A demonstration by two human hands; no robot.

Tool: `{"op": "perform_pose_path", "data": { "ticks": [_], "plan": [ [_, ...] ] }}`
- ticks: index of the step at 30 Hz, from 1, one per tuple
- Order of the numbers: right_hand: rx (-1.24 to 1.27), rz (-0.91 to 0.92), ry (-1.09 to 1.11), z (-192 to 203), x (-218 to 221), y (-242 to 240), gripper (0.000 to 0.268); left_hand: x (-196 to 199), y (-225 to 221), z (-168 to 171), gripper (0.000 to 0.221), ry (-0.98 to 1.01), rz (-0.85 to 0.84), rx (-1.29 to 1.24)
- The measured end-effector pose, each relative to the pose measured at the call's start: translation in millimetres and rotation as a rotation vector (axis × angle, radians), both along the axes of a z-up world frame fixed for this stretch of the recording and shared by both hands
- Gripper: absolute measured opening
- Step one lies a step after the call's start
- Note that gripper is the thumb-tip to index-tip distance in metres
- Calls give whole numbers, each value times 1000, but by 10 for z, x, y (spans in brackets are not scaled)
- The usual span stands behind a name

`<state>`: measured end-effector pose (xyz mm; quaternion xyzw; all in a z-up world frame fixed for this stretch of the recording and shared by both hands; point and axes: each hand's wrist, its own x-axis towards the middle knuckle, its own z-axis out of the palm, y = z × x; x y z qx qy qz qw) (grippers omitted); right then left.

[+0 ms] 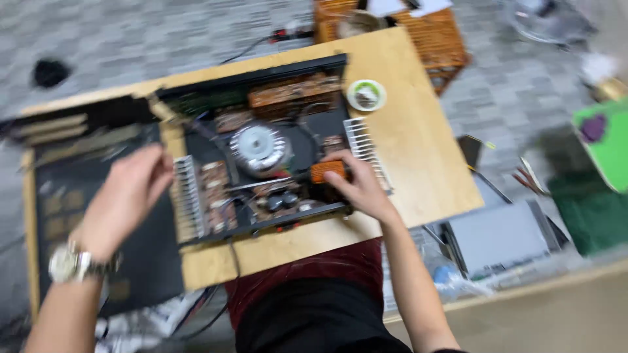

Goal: Repairing and cleaning the internal components of an audio amplifier using a screwdriver and a brush.

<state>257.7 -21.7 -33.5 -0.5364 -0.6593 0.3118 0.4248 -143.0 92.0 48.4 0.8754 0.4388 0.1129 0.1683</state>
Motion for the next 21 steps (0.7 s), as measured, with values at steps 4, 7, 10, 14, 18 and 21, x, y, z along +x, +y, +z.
{"op": "perform_pose_path", "data": {
  "ticks": [4, 7, 10, 14, 18, 21],
  "plan": [
    [-22, -37, -114, -8, 11, 6, 27, -898, 492, -410, 28, 3, 133, 163],
    [8, -38, -39, -125, 59, -15, 25, -1588, 928, -1189, 29, -113, 339, 77],
    [-11, -66, -50, -24, 4, -41, 23, -1909, 1033, -1522, 23, 59, 635, -51],
    [-57, -79, -27, 48, -39, -67, 25, -2025, 1167, -1860, 29, -31, 736, -169],
    [-87, -74, -13, 7, -11, -83, 23, -1851, 1244, -2018, 34, -198, 740, -121],
    [-91, -80, -18, -4, -14, -83, 22, -1748, 1350, -2158, 34, -226, 722, -70]
  ]
}}
